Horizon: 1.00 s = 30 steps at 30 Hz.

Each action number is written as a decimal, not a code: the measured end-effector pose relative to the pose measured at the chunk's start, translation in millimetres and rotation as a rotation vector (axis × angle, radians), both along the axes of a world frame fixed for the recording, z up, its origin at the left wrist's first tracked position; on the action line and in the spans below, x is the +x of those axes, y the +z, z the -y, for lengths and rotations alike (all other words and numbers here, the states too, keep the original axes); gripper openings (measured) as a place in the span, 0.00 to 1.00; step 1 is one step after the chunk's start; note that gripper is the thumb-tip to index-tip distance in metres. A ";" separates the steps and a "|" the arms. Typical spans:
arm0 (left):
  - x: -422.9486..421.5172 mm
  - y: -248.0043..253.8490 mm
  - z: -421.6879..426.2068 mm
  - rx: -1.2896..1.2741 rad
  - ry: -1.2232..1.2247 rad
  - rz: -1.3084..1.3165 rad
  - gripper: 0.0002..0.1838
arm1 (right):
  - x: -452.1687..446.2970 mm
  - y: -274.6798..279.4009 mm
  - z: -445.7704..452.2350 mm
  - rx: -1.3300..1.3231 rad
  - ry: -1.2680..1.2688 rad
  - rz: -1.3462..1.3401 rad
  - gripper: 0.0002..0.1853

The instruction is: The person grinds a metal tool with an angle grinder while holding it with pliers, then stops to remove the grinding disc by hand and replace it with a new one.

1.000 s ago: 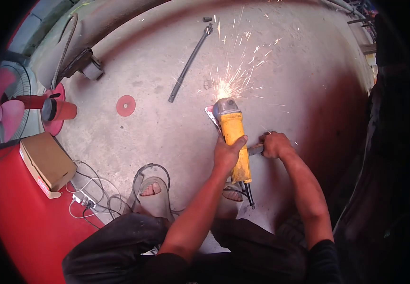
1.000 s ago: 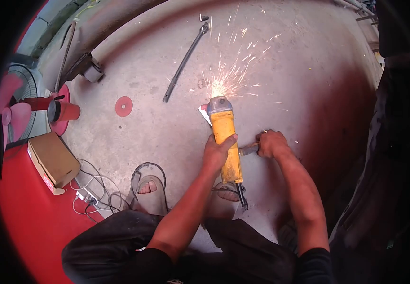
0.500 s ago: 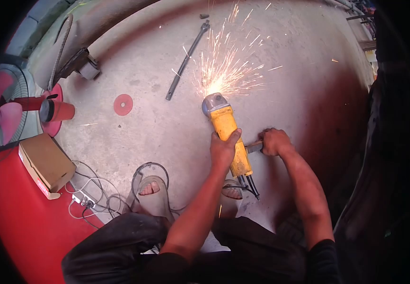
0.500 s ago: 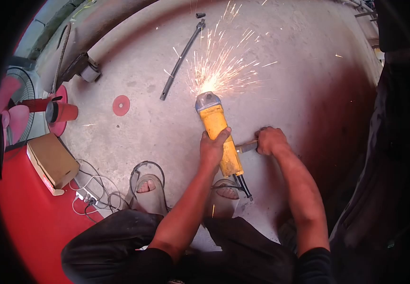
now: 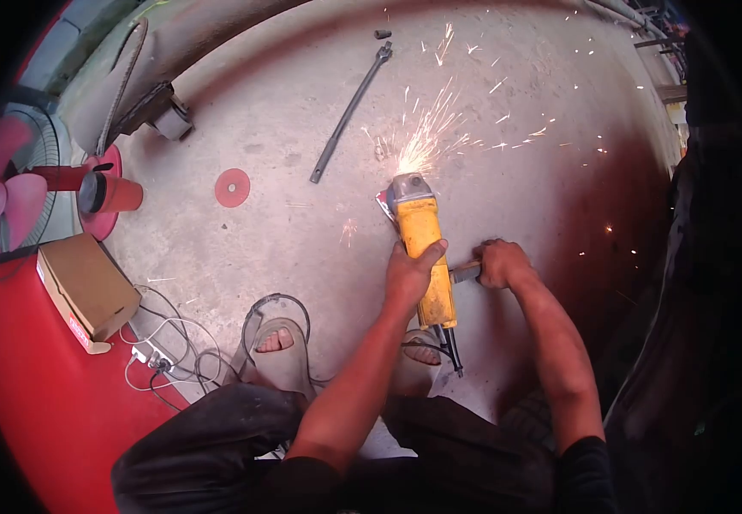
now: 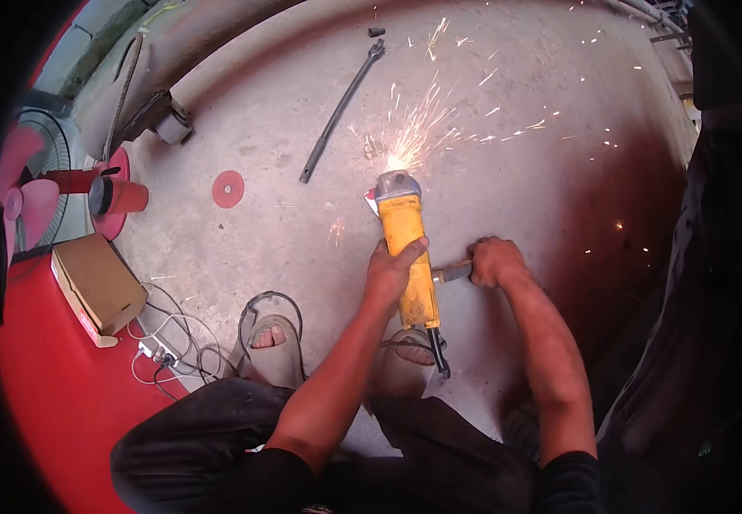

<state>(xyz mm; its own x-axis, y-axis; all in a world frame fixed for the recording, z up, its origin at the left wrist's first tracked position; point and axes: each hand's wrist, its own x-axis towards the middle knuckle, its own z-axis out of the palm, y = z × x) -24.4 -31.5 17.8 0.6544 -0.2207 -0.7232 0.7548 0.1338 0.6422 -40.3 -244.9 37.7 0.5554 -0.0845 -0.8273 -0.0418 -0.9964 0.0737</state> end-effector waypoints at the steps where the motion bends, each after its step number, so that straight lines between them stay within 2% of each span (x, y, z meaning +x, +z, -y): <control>1: 0.6 1.5 1.8 -0.011 0.026 0.006 0.34 | -0.7 0.3 0.2 -0.002 -0.002 -0.001 0.20; 6: 0.1 2.0 7.6 0.028 0.096 -0.008 0.31 | -3.9 1.5 -0.7 -0.021 0.013 0.012 0.20; 9: 5.0 3.3 -1.7 0.040 -0.013 0.009 0.31 | 1.1 3.2 -2.7 -0.018 -0.010 -0.022 0.20; 11: 2.2 -3.7 2.7 0.012 0.040 0.018 0.34 | -0.5 2.4 -2.4 -0.014 -0.001 -0.011 0.20; 15: -0.4 -3.1 7.3 0.027 0.116 0.014 0.31 | -6.7 0.9 0.2 0.003 0.013 0.060 0.19; 18: 6.4 4.2 -2.2 0.009 -0.019 0.009 0.31 | 1.8 5.0 -3.2 -0.024 0.009 -0.035 0.20; 24: -3.5 -4.1 5.0 0.020 0.123 0.029 0.33 | -4.0 -4.4 0.6 -0.045 0.014 -0.004 0.20; 27: 2.3 4.3 -1.9 0.000 -0.004 0.017 0.33 | 1.4 -0.9 -0.6 -0.027 -0.014 -0.060 0.20; 30: -6.0 -6.9 8.0 0.045 0.106 0.019 0.33 | -5.2 -0.8 2.1 -0.007 0.001 0.015 0.20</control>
<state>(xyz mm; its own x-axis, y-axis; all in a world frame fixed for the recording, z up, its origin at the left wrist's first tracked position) -30.4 -39.5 10.9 0.6861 -0.1171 -0.7181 0.7256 0.1829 0.6634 -45.5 -247.1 37.0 0.5681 -0.0899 -0.8180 -0.0421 -0.9959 0.0802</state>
